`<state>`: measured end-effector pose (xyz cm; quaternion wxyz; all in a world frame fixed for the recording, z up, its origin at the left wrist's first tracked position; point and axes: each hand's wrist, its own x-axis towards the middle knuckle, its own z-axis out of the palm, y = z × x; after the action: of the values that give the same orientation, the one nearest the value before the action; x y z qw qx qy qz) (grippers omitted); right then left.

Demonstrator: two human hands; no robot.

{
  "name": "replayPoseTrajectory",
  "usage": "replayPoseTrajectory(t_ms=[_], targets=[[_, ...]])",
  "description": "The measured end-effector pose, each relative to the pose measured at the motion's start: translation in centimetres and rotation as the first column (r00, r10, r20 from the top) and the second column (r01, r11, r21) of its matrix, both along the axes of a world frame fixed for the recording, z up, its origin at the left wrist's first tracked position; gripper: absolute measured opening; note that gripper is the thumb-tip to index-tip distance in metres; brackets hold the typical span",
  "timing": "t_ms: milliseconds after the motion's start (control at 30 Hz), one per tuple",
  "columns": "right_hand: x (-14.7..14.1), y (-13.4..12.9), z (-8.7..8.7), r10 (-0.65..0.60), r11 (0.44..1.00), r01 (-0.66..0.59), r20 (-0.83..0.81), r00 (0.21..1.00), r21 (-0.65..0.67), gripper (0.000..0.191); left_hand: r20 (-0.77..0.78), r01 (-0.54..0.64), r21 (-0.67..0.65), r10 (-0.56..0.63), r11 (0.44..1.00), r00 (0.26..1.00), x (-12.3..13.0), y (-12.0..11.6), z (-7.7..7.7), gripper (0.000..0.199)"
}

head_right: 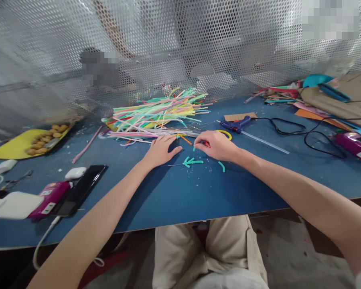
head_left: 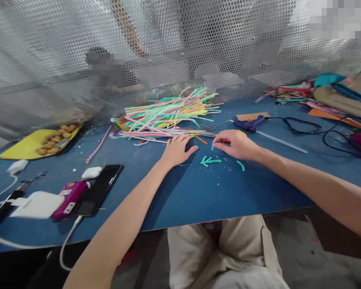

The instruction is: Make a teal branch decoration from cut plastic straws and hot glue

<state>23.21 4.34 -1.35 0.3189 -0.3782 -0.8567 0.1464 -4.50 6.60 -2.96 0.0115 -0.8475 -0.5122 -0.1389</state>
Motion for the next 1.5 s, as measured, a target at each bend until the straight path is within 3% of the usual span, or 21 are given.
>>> replayPoseTrajectory(t_ms=[100, 200, 300, 400, 567, 733, 833, 933, 1067, 1167, 1300, 1400, 1500], targets=[[0.0, 0.1, 0.0, 0.015, 1.0, -0.015, -0.015, 1.0, 0.018, 0.016, 0.089, -0.066, 0.125, 0.055, 0.99, 0.994, 0.4, -0.4, 0.8, 0.047], [-0.1, 0.0, 0.1, 0.047, 0.998, -0.045, -0.027, 0.999, 0.043, 0.015, 0.262, -0.001, 0.181, -0.048, 0.983, 0.964, 1.0, -1.2, 1.7, 0.029], [-0.3, -0.1, 0.1, 0.072, 0.995, -0.069, -0.037, 0.997, 0.072, 0.015, 0.483, 0.177, 0.05, -0.179, 0.983, 0.857, 1.9, -2.4, 1.9, 0.031], [-0.4, -0.2, 0.1, 0.134, 0.984, -0.126, -0.054, 0.99, 0.127, 0.016, 0.614, 0.315, -0.081, -0.201, 0.946, 0.763, 3.0, -3.3, 1.5, 0.035], [-0.5, -0.4, 0.1, 0.207, 0.955, -0.184, -0.077, 0.975, 0.234, 0.018, 0.659, 0.351, -0.073, -0.219, 0.933, 0.72, 3.8, -3.6, 1.1, 0.031], [-0.1, -0.7, 0.9, 0.21, 0.947, -0.208, 0.019, 0.978, 0.243, 0.021, 0.525, 0.339, 0.033, -0.305, 0.94, 0.795, 3.2, -3.2, 1.3, 0.026], [1.0, -0.9, 2.2, 0.191, 0.964, -0.212, 0.138, 0.972, 0.16, 0.023, 0.38, 0.352, 0.124, -0.372, 0.928, 0.847, 2.8, -3.0, 1.3, 0.018], [2.7, -1.1, 3.8, 0.211, 0.976, -0.214, 0.353, 0.911, -0.031, 0.024, 0.302, 0.364, 0.175, -0.402, 0.915, 0.864, 2.5, -2.8, 1.4, 0.018], [4.5, -1.4, 5.4, 0.186, 0.965, -0.038, 0.574, 0.797, -0.261, 0.036, 0.296, 0.34, 0.221, -0.396, 0.914, 0.869, 2.2, -2.6, 1.7, 0.02], [4.7, -1.5, 5.6, 0.218, 0.907, 0.075, 0.613, 0.76, -0.415, 0.034, 0.319, 0.316, 0.225, -0.376, 0.922, 0.87, 2.2, -2.6, 1.7, 0.02], [4.0, -1.7, 5.2, 0.313, 0.844, 0.065, 0.588, 0.746, -0.532, 0.018, 0.335, 0.242, 0.176, -0.289, 0.954, 0.896, 2.3, -2.9, 1.8, 0.021], [3.5, -1.9, 4.9, 0.356, 0.827, 0.038, 0.575, 0.737, -0.561, 0.014, 0.34, 0.211, 0.15, -0.251, 0.966, 0.907, 2.5, -3.2, 1.9, 0.021], [3.3, -2.1, 4.7, 0.346, 0.857, -0.008, 0.562, 0.751, -0.516, 0.01, 0.448, 0.211, 0.1, -0.233, 0.972, 0.863, 2.7, -3.4, 1.9, 0.022]])
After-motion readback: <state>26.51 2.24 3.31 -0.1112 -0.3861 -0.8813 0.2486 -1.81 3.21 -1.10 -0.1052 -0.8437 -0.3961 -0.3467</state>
